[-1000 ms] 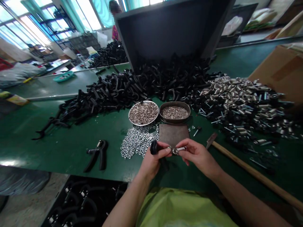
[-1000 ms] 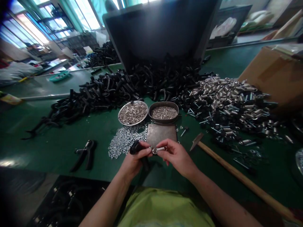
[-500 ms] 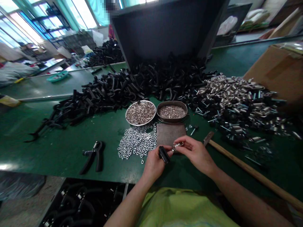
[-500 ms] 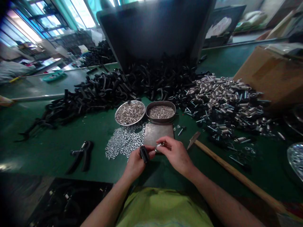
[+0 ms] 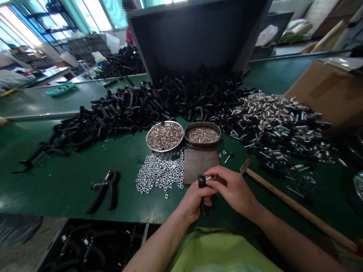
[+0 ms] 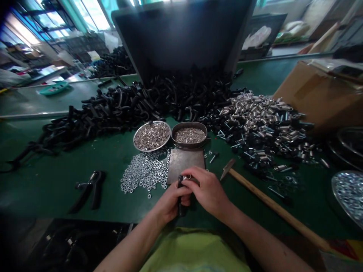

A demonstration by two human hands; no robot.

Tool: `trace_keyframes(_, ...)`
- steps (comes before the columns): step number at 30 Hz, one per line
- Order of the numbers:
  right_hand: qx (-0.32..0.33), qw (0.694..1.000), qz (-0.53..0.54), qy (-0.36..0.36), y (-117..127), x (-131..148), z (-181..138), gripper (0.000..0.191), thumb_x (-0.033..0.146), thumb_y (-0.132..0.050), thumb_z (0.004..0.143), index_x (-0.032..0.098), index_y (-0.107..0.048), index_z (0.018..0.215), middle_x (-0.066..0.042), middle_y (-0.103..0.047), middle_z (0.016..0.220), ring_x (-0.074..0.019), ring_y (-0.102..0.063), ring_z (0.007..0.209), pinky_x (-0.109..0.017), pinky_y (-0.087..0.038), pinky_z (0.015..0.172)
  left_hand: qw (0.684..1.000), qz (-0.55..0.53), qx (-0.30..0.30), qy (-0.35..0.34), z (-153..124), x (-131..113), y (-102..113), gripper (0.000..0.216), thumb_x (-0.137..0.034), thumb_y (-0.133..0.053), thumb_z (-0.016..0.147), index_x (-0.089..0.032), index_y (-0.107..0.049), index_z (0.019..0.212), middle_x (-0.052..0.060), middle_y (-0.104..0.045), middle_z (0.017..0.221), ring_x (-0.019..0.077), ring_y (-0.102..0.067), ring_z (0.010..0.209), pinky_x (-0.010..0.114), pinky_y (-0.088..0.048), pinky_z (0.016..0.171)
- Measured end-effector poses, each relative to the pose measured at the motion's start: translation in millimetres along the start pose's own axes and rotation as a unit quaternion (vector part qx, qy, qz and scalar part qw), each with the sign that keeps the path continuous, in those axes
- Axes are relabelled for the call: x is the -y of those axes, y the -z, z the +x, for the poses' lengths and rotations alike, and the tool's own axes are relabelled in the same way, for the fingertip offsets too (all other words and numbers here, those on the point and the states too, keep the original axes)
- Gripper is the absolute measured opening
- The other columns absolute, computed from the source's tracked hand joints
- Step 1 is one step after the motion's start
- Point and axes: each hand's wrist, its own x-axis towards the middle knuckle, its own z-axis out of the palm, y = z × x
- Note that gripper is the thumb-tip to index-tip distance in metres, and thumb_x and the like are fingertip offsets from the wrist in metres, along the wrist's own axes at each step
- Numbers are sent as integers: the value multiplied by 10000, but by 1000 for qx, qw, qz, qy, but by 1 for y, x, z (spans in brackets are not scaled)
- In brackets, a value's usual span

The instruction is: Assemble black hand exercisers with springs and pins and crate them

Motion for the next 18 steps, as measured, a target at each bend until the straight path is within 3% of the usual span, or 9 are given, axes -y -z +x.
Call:
trace_keyframes(5, 20, 997, 27, -63, 2, -13, 4, 112, 174, -589, 784, 212, -643, 874, 0, -674, 807, -154, -631, 754, -270, -473, 703, 987, 153, -29, -25, -3, -4, 1, 358, -331, -748, 624, -167, -533, 859, -72, -394, 587, 43, -327, 470, 169, -225, 410)
trace_keyframes(11, 46, 981, 142, -122, -2, -31, 7, 132, 222, -625, 752, 188, -626, 879, -3, -654, 770, -154, -628, 729, -266, -488, 675, 955, 297, -11, 11, -7, -9, 2, 409, -407, -742, 633, -169, -509, 870, -72, -388, 608, 52, -337, 470, 183, -241, 400)
trace_keyframes(15, 57, 978, 149, -131, 11, -38, 1, 188, 260, -651, 742, 184, -635, 913, -7, -675, 812, -159, -638, 762, -269, -491, 702, 967, 249, 41, 42, -7, 0, 0, 398, -447, -718, 652, -178, -459, 790, -85, -359, 550, 46, -309, 440, 187, -215, 402)
trace_keyframes(18, 24, 988, 51, -141, 52, -57, -11, 171, 292, -597, 791, 193, -650, 920, -15, -698, 864, -164, -643, 808, -276, -483, 739, 983, 160, 68, 63, -6, 3, 2, 403, -471, -697, 673, -178, -458, 812, -94, -346, 520, 40, -285, 424, 183, -195, 409)
